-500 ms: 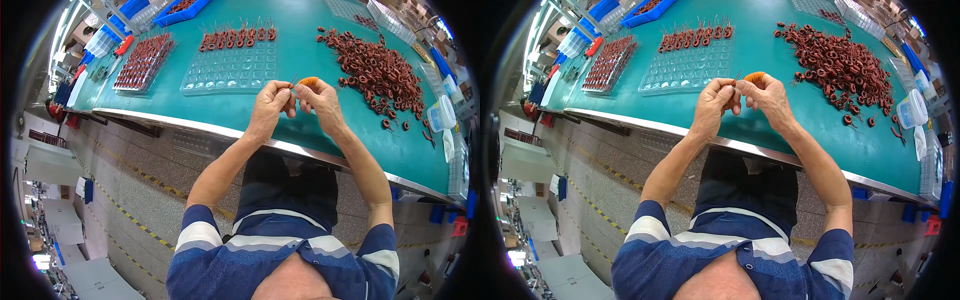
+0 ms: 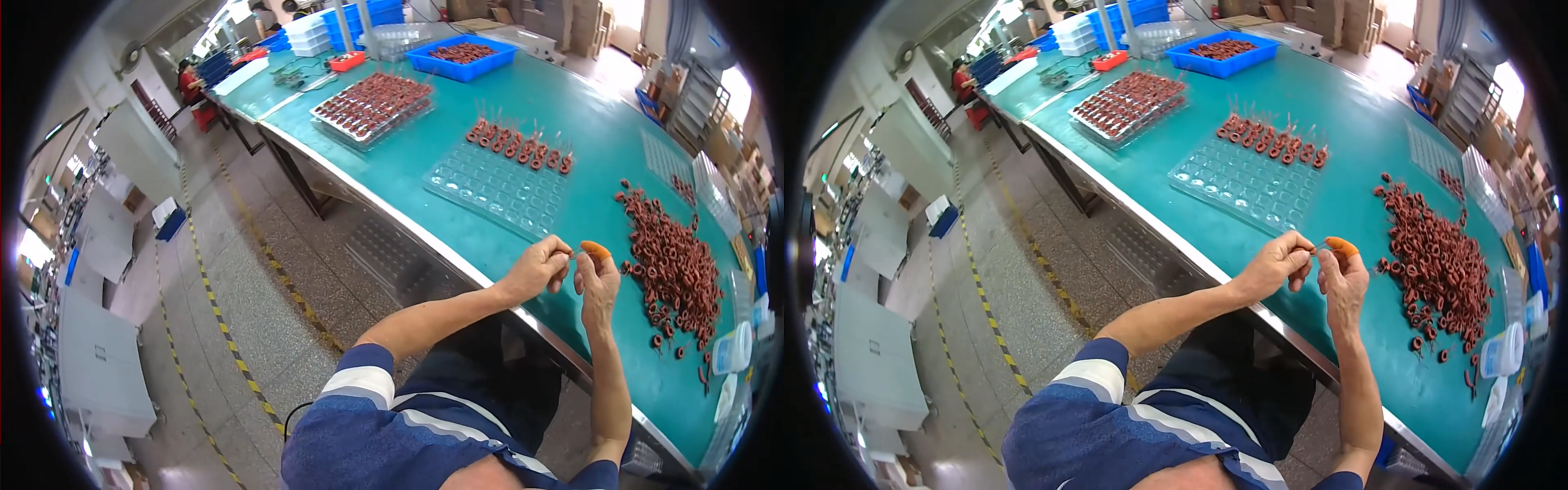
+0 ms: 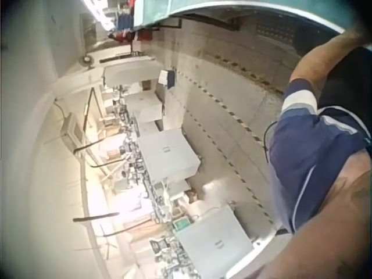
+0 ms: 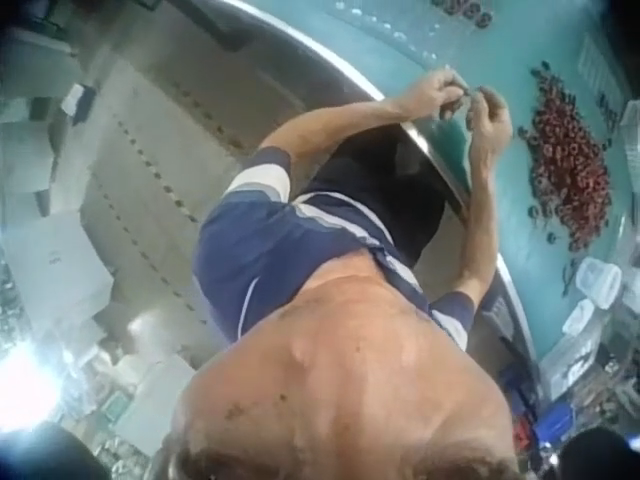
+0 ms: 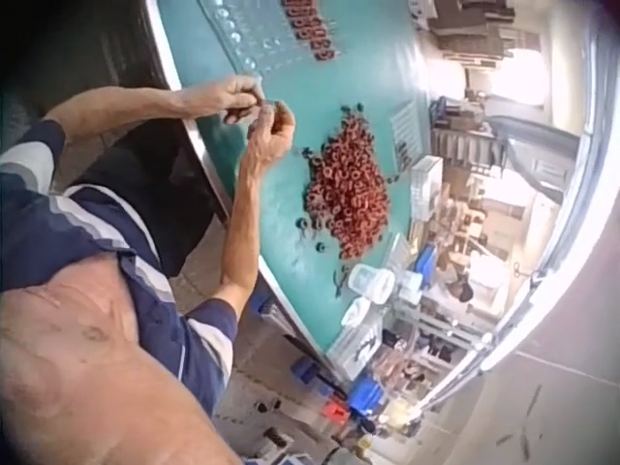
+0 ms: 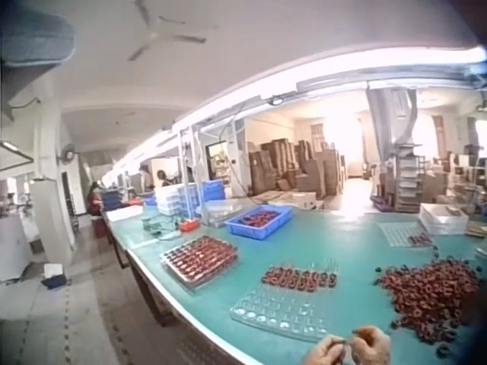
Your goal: Assembling small electronic components by threading wires through red toroidal cores and placing them into sorting trays.
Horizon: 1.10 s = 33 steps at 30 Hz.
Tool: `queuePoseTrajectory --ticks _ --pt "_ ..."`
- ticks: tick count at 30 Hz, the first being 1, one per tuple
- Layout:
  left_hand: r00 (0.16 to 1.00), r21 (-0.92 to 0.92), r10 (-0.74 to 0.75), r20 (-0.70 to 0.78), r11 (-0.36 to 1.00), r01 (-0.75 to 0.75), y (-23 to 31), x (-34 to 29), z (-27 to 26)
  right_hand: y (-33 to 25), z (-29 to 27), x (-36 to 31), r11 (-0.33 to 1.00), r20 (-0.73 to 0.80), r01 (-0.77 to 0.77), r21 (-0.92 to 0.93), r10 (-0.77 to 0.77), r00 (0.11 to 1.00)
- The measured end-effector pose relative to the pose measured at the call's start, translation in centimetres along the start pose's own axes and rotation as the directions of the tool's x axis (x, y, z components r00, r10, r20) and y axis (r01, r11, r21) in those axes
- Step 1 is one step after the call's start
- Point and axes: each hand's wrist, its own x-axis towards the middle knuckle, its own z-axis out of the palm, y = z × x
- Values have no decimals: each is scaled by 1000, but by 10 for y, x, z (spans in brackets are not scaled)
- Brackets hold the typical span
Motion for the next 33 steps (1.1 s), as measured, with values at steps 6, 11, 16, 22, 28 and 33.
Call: queuePoseTrajectory --ticks 6,11,16,22,28,33 --pt "998 200 58 -41 979 -48 6 -10 -9 2 10 -11 951 -46 161 -263 -179 983" --pt "996 184 89 8 979 -89 1 -7 -16 -7 9 3 960 51 56 -276 -44 998" --pt "942 684 330 61 673 -281 31 -1 -64 -41 17 52 871 162 229 -434 -175 971" --pt "857 893 338 389 92 -441 13 47 -112 -33 -8 156 739 211 306 -600 -223 952" --pt "880 911 262 397 5 -412 15 40 -125 17 16 233 696 278 302 -651 -151 949" --pt "870 895 254 422 34 -444 5 45 -117 58 3 262 602 443 422 -677 -124 888"
